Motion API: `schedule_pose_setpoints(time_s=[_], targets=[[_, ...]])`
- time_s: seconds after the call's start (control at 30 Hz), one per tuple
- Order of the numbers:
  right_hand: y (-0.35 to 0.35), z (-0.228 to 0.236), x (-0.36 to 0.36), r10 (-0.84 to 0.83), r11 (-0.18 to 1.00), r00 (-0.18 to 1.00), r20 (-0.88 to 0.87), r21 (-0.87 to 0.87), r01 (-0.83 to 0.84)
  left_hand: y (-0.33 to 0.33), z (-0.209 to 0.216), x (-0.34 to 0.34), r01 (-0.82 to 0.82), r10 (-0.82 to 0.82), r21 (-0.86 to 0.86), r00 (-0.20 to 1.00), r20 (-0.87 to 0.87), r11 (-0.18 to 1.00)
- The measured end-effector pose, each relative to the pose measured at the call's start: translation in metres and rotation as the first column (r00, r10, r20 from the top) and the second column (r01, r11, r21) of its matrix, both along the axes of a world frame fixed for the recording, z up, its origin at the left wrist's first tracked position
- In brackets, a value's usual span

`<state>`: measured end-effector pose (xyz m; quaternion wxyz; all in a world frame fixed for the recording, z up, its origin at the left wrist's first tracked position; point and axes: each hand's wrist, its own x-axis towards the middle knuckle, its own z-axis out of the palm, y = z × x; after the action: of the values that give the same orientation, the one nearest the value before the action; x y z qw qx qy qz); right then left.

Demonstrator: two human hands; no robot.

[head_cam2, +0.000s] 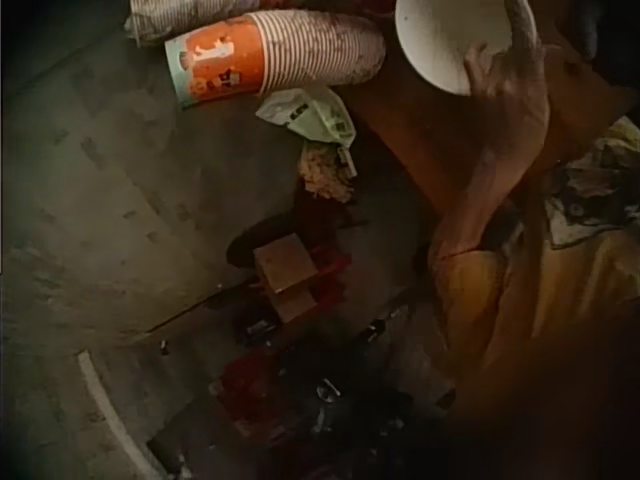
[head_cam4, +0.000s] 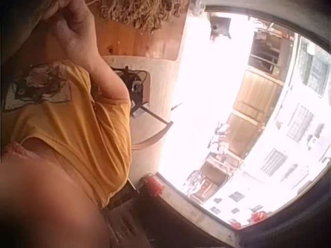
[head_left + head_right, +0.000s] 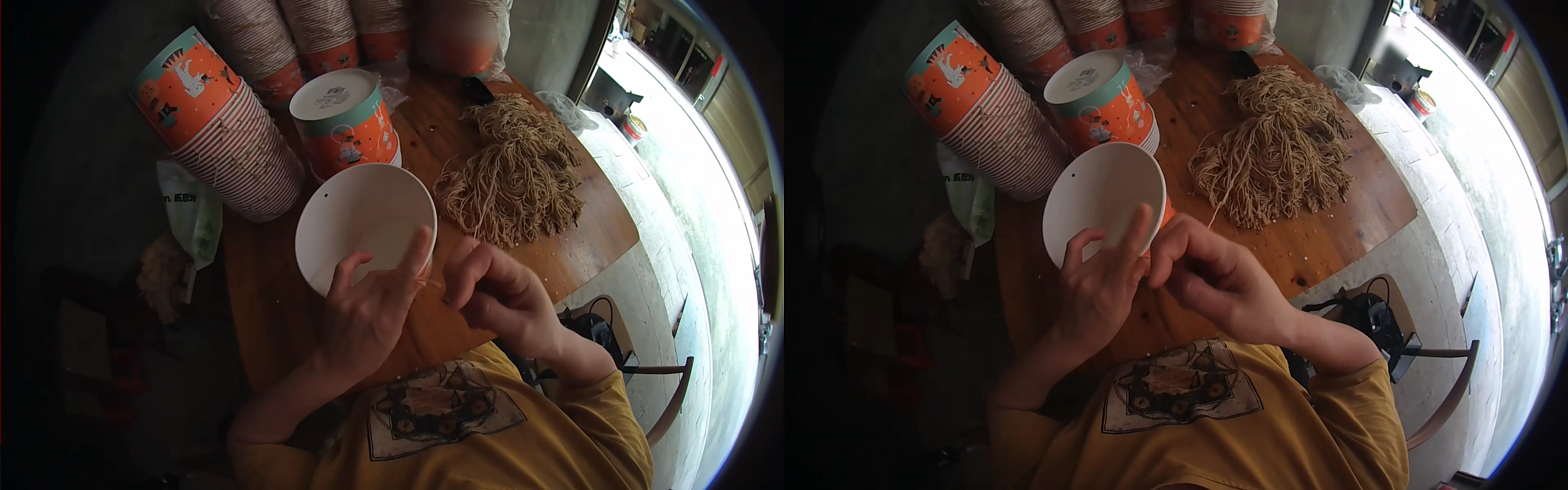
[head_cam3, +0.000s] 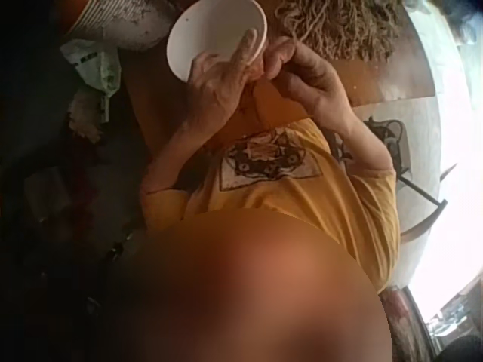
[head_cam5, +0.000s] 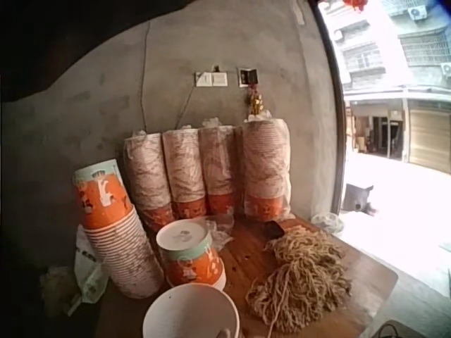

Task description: Attaching rope handles to paper Halloween buckets by threading them through pre-punched holes.

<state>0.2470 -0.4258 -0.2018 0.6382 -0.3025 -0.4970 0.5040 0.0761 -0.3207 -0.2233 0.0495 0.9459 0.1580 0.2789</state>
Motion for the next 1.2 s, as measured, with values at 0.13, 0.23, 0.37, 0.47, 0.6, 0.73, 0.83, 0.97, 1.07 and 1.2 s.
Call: schedule_pose_setpoints(time_s=[0.13,0.23,0.37,0.47,0.6,0.73,0.83,0.97,1.07,1.2], targets=[[-0.004,-0.007,0.0,0.039,0.995,0.954,0.299,0.081,-0.066,-0.001,0.005,-0.016,0.016,-0.016,-0.001,0.998,-0.056,1.0],[-0.006,-0.005,-0.004,0.131,0.99,0.947,0.292,0.005,-0.138,-0.005,0.017,-0.029,-0.009,0.003,-0.037,0.988,-0.154,0.999],[-0.003,0.013,0.007,0.131,0.974,0.88,0.456,-0.225,-0.028,0.019,0.025,-0.056,-0.081,0.09,0.045,0.965,-0.248,0.996],[-0.003,0.015,0.037,0.177,0.96,0.758,0.628,-0.28,0.008,0.05,0.027,-0.079,-0.157,0.194,0.16,0.947,-0.257,0.975],[-0.003,0.029,0.078,0.226,0.931,0.929,0.295,-0.345,-0.117,0.09,0.022,-0.102,-0.134,0.146,0.072,0.966,-0.212,0.988],[0.001,0.025,0.085,0.264,0.965,0.948,-0.177,0.052,-0.259,0.117,0.02,-0.109,-0.13,0.141,0.074,0.975,-0.17,0.989],[0.014,0.015,0.096,0.268,0.943,0.944,-0.192,0.253,-0.217,0.12,0.016,-0.104,-0.242,0.243,0.085,0.97,-0.002,0.966],[0.014,0.025,0.098,-0.066,0.99,0.997,0.027,0.128,0.062,0.071,0.028,-0.069,-0.241,0.217,0.049,0.931,0.293,0.969],[0.033,0.016,0.087,-0.37,0.885,0.909,0.191,0.37,0.282,0.029,0.032,-0.026,-0.156,0.168,-0.323,0.986,0.01,0.934],[0.057,0.017,0.066,-0.066,0.945,0.965,-0.253,0.296,0.142,0.039,0.023,-0.008,-0.183,0.158,-0.506,0.983,-0.092,0.843]])
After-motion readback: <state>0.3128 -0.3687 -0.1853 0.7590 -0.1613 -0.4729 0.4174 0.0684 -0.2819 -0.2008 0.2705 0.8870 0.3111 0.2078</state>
